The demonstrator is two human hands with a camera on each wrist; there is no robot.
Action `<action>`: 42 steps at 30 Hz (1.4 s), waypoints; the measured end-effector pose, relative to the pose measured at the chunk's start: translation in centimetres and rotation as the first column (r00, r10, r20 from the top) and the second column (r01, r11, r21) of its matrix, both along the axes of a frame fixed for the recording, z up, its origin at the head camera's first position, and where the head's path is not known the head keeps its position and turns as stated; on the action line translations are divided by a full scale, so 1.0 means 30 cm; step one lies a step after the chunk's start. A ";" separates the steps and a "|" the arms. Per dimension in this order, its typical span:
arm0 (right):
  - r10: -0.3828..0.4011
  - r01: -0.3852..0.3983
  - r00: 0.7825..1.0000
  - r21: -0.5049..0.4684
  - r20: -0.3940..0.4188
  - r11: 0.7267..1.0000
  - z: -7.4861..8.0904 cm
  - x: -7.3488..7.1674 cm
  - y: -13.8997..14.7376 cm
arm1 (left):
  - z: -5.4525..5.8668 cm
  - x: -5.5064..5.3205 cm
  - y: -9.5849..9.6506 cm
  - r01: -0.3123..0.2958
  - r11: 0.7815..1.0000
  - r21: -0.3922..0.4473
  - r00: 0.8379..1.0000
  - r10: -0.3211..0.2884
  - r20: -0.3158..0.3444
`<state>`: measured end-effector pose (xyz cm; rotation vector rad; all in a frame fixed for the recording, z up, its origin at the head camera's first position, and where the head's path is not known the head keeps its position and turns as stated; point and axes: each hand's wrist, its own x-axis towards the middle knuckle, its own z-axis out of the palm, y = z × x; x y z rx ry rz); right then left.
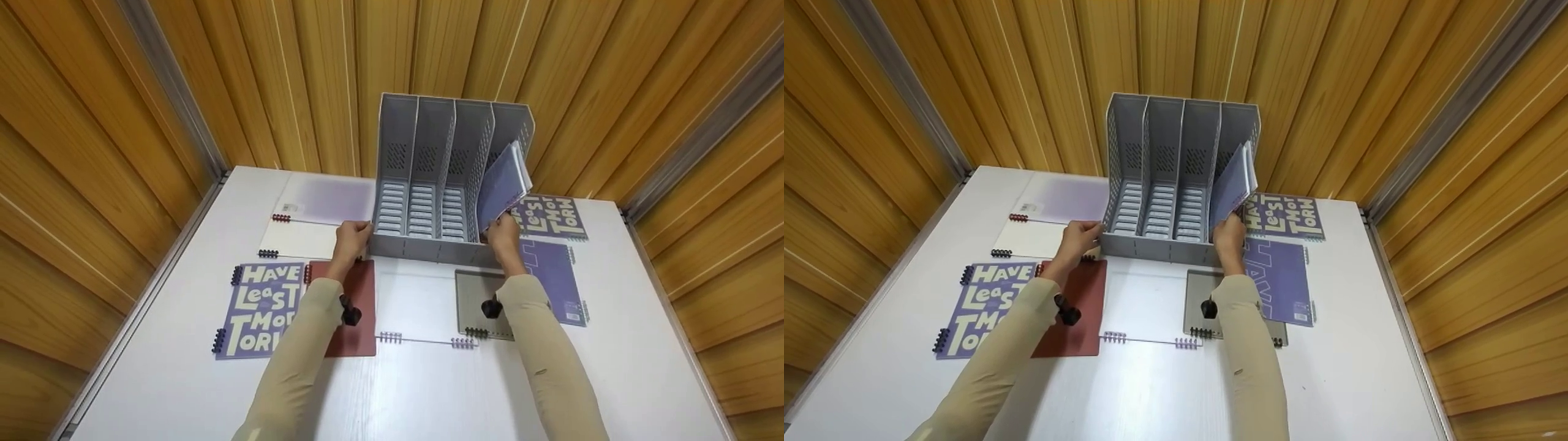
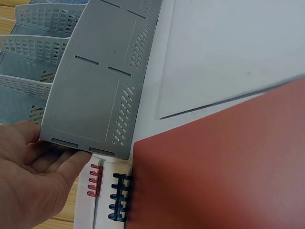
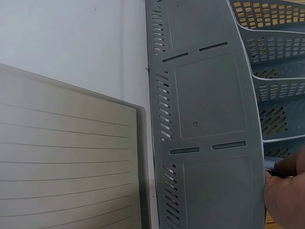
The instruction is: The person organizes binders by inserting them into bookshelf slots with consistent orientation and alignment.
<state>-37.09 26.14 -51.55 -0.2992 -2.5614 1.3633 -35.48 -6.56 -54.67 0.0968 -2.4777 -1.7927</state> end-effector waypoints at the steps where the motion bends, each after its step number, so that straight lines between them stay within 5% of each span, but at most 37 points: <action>1: 0.001 -0.001 1.000 -0.021 0.003 1.000 0.000 -0.005 0.003 | -0.001 -0.002 0.000 0.002 1.000 0.001 1.000 -0.002 -0.005; 8: 0.000 0.005 0.999 -0.116 0.047 0.993 -0.014 -0.040 0.030 | 0.000 -0.008 0.002 0.001 1.000 -0.024 1.000 -0.001 -0.004; 16: -0.008 0.005 1.000 -0.164 -0.016 0.986 -0.028 -0.078 0.039 | 0.006 -0.006 0.001 -0.006 1.000 -0.009 1.000 0.006 -0.006; 27: -0.119 0.096 0.989 -0.237 -0.085 0.967 -0.043 -0.085 0.024 | 0.000 -0.010 -0.003 -0.019 1.000 -0.025 0.999 0.019 0.025; 42: -0.060 0.061 0.998 -0.364 0.016 0.929 -0.004 -0.036 0.024 | 0.006 -0.010 -0.008 -0.008 0.999 -0.040 1.000 0.009 0.021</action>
